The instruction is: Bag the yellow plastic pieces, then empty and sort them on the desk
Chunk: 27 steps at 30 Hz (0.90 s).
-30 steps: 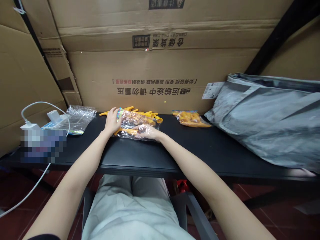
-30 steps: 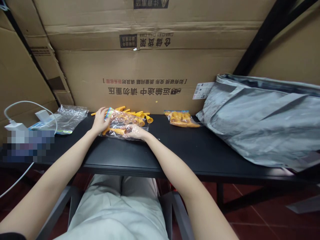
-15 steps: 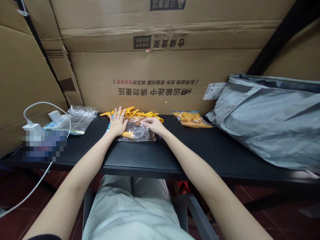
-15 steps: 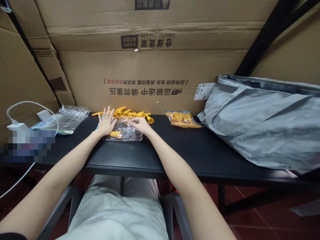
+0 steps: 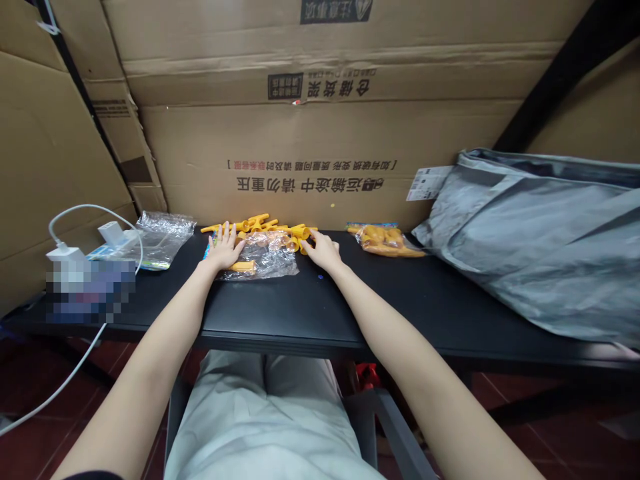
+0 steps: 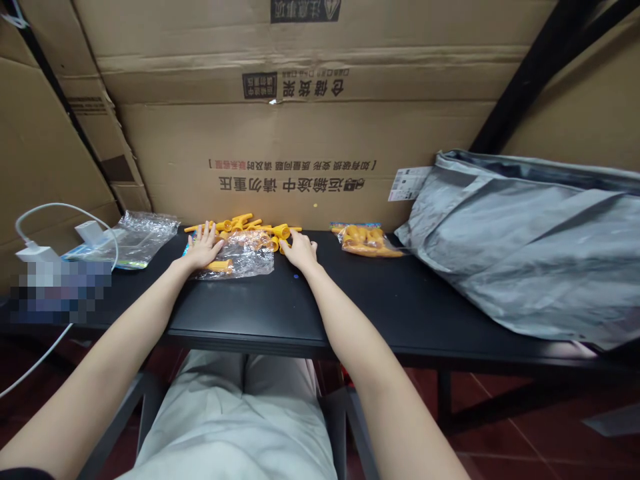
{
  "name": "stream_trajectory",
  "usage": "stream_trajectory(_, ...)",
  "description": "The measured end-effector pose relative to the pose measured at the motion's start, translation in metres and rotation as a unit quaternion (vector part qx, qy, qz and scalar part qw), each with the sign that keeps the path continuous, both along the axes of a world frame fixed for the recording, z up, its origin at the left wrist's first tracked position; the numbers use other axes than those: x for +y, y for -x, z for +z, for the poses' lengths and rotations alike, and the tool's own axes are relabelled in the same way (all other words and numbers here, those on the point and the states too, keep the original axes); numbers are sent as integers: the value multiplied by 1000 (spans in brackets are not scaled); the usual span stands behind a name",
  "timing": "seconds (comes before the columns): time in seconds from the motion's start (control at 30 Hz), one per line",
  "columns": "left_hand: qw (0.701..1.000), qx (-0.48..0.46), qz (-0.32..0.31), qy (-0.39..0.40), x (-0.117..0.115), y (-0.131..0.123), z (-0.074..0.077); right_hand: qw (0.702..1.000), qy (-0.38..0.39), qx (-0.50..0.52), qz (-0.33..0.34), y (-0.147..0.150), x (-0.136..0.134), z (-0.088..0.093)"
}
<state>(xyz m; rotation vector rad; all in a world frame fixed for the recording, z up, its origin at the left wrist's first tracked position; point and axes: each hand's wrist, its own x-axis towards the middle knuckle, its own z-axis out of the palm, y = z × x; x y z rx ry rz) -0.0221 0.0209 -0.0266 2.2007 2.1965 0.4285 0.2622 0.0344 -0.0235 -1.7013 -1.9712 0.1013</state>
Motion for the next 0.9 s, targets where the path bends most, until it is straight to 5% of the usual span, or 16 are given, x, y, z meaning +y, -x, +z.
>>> stream_trajectory(0.3, 1000, -8, -7, 6, -2, -1, 0, 993, -28, -113, -2, 2, -4, 0)
stream_trajectory(0.67, 1000, 17, -13, 17, 1, 2, -3, 993, -80, -24, -87, -10, 4, 2)
stream_trajectory(0.9, 999, 21, -15, 38, 0, 2, -1, 982, -153, 89, -69, -19, 1, 12)
